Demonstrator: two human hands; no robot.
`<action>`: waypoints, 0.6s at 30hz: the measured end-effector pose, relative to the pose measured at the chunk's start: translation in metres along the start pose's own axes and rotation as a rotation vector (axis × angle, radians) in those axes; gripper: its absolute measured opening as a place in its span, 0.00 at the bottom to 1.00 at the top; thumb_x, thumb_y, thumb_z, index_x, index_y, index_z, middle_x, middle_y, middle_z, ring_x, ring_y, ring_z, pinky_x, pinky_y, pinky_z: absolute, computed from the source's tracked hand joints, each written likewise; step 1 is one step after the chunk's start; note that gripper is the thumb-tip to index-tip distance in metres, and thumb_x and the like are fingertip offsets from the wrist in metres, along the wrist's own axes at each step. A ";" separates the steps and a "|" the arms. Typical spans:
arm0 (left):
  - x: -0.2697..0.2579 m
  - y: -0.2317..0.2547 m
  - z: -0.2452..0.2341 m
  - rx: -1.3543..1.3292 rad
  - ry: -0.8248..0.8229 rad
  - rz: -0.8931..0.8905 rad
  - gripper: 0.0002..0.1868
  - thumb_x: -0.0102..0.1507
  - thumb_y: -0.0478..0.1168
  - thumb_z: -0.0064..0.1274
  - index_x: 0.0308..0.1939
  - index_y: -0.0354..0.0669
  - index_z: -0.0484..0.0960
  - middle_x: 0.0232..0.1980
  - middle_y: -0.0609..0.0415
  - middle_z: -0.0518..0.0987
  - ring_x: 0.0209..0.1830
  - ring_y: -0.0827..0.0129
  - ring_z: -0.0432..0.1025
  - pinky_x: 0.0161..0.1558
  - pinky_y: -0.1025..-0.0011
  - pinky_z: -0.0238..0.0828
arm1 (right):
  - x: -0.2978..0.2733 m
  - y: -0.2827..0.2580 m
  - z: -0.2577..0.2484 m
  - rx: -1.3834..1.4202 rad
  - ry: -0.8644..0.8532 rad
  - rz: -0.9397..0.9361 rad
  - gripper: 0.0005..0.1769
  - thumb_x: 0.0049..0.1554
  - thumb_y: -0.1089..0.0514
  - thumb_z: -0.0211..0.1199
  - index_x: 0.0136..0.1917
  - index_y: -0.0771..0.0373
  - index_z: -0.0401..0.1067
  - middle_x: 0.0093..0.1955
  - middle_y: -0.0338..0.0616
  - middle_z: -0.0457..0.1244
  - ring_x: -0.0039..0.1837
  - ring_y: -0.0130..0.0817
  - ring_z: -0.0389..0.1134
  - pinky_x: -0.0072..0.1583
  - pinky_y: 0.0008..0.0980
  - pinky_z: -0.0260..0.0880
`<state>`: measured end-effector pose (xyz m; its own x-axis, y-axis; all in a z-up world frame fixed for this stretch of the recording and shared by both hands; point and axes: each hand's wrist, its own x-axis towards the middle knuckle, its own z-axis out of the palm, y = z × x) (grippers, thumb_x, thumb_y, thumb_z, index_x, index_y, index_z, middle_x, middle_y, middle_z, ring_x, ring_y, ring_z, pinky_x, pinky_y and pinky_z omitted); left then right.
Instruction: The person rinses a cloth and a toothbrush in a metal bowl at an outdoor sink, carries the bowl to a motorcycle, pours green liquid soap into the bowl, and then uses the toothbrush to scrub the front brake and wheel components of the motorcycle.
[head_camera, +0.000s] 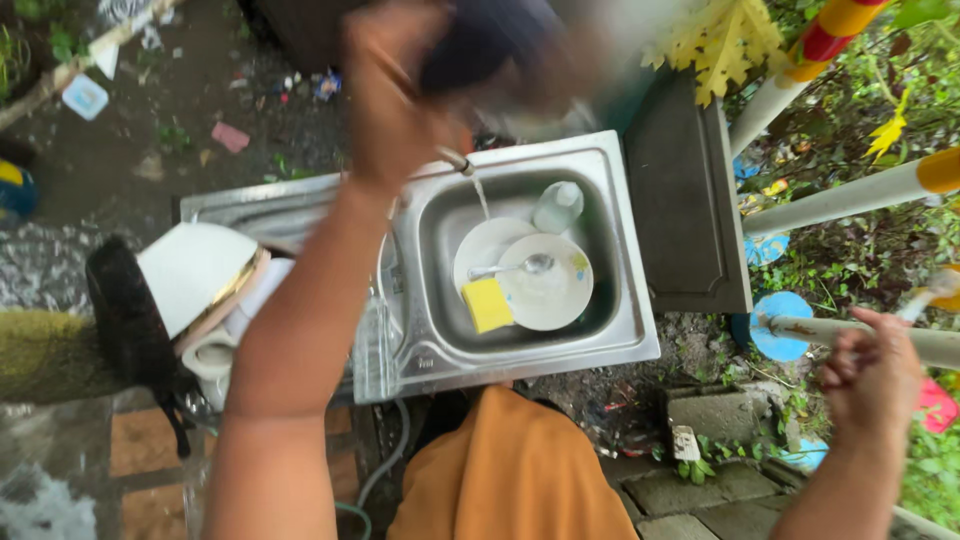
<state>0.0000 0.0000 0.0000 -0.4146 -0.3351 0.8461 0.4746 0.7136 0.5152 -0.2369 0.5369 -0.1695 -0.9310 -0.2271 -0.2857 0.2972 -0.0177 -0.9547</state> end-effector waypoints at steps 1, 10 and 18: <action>-0.022 0.032 0.012 -0.063 -0.109 0.079 0.13 0.67 0.32 0.68 0.48 0.40 0.77 0.48 0.53 0.82 0.52 0.64 0.79 0.59 0.69 0.76 | -0.001 0.002 0.014 -0.019 -0.047 0.031 0.16 0.77 0.44 0.49 0.60 0.57 0.68 0.38 0.33 0.58 0.32 0.21 0.47 0.35 0.26 0.47; -0.151 0.147 0.012 0.206 -0.763 -0.164 0.08 0.47 0.36 0.58 0.27 0.44 0.74 0.30 0.52 0.73 0.33 0.57 0.71 0.38 0.61 0.68 | -0.023 0.018 0.115 -0.094 -0.345 0.220 0.15 0.72 0.47 0.48 0.60 0.61 0.64 0.37 0.33 0.59 0.29 0.21 0.47 0.31 0.25 0.47; -0.312 0.072 0.006 0.454 -0.853 -0.105 0.06 0.53 0.38 0.55 0.23 0.47 0.73 0.30 0.56 0.73 0.33 0.63 0.71 0.39 0.64 0.67 | -0.049 0.064 0.213 -1.031 -0.692 0.013 0.24 0.61 0.51 0.59 0.70 0.49 0.74 0.33 0.46 0.61 0.33 0.27 0.61 0.37 0.30 0.65</action>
<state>0.1586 0.1596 -0.2282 -0.9461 0.0200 0.3233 0.1323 0.9349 0.3294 -0.1269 0.3392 -0.1985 -0.5287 -0.6930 -0.4901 -0.2910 0.6904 -0.6623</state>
